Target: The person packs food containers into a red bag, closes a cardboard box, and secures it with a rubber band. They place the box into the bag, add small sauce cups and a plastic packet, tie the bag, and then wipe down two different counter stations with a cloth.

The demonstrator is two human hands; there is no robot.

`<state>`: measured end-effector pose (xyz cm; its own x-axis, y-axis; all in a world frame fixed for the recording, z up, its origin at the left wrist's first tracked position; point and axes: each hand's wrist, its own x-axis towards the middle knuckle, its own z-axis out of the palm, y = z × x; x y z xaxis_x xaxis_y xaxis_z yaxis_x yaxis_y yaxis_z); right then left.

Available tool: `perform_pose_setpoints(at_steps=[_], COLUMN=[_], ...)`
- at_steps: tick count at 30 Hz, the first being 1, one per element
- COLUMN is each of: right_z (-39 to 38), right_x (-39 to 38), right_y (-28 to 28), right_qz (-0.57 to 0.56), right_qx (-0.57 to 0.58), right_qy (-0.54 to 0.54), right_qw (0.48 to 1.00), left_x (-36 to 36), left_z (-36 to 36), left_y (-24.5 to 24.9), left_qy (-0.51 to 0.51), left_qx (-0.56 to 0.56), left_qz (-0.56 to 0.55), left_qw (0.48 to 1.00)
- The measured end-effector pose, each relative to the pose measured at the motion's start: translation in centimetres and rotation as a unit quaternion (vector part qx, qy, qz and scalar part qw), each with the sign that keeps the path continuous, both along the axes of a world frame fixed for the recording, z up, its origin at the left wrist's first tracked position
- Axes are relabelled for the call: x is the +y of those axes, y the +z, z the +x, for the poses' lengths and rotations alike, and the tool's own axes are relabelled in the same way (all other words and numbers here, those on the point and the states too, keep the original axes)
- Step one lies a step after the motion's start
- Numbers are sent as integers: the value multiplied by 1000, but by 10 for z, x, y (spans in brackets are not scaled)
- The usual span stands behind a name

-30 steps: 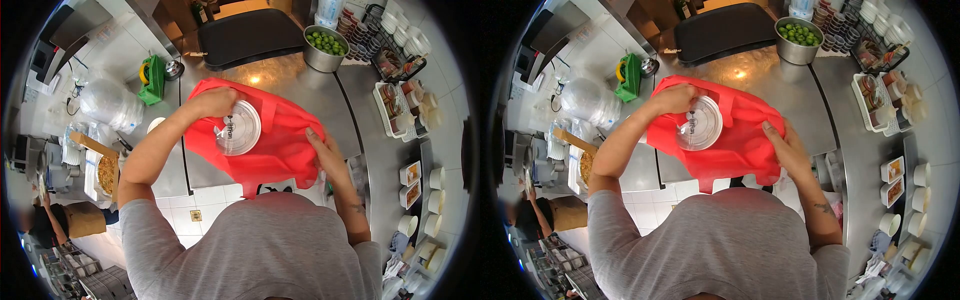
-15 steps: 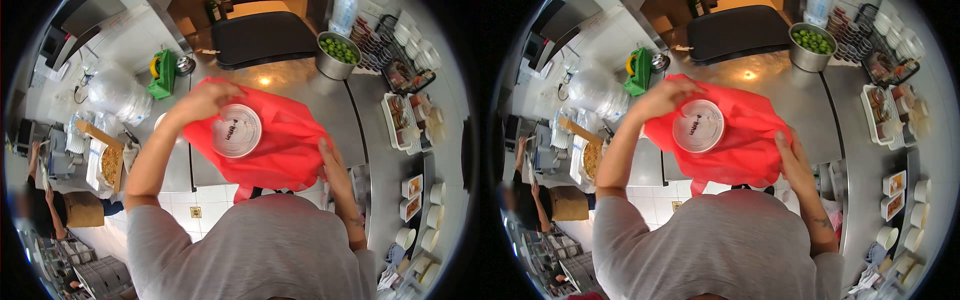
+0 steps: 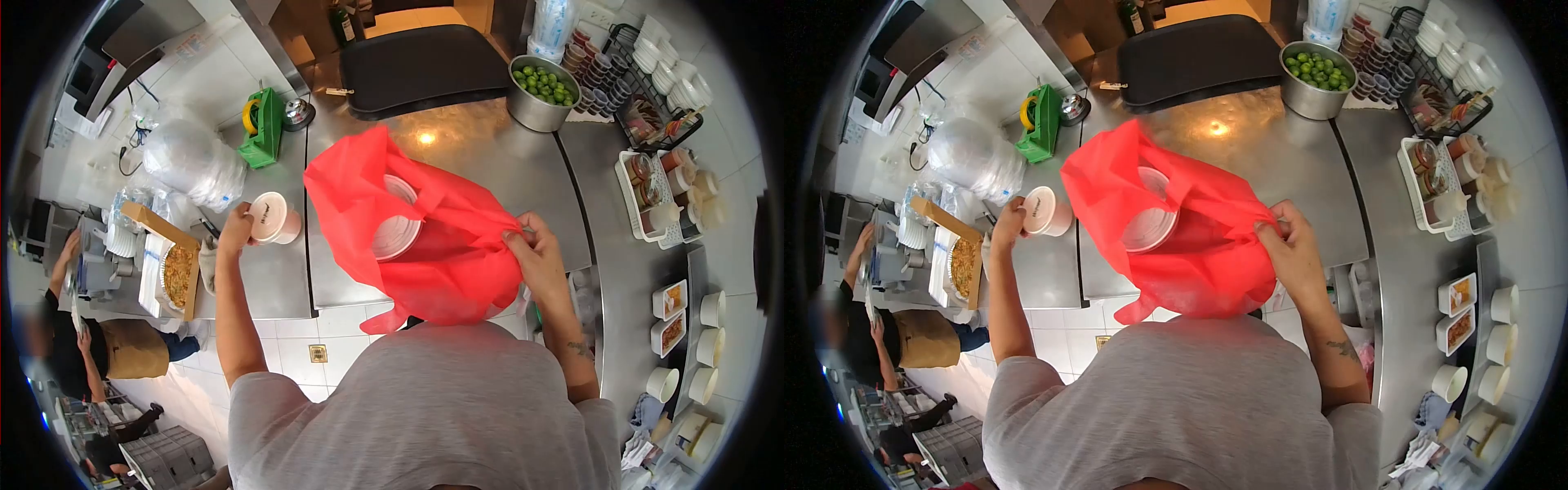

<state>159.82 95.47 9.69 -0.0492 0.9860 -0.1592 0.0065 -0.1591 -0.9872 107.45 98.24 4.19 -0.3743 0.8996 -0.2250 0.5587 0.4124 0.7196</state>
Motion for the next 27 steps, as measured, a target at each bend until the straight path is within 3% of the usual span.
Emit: perform_pose_setpoints(at_steps=[2, 4, 6, 8, 9, 10, 12, 16, 18, 21, 25, 26, 27], right_z=[4, 5, 4, 4, 5, 6, 8, 12, 10, 18, 32, 36, 37], right_x=[1, -2, -3, -3, -3, -3, -3, 2, 7, 23, 27, 32, 35], right_y=[-5, -10, -12, -12, -12, -8, 7, 20, 24, -2, 22, 23, 23], right_qz=[31, 46, 52, 43, 38, 28, 9, 28, 12, 35, 0, -7, -15], right_qx=[-25, -36, -34, 27, 57, 80, 124, 76, 23, 50, 67, 49, 32], right_qy=[-29, -44, -46, -50, -53, -55, -61, -61, -41, 60, -13, -22, -31], right_qw=[999, 997, 997, 997, 996, 995, 990, 995, 999, 996, 998, 999, 999], left_x=[-7, -12, -17, -14, -3, 2, 8, 44, 58, 99, 95, 87, 81], left_z=[27, 64, 123, 170, 186, 208, 270, 338, 350, 348, 341, 348, 348], left_y=[46, 98, 151, 170, 166, 158, 166, 78, 36, -2, 10, 18, 20], left_qy=[22, -20, -105, -217, -333, -381, -425, -548, -548, -541, -547, -565, -565], left_qx=[-16, -3, -87, -86, -127, 56, 110, 293, 306, 325, 299, 330, 299], left_qz=[61, 138, 185, 209, 210, 267, 55, -19, -12, -27, 29, -15, -10], left_qw=[998, 990, 973, 950, 910, 884, 897, 783, 779, 775, 781, 756, 769])
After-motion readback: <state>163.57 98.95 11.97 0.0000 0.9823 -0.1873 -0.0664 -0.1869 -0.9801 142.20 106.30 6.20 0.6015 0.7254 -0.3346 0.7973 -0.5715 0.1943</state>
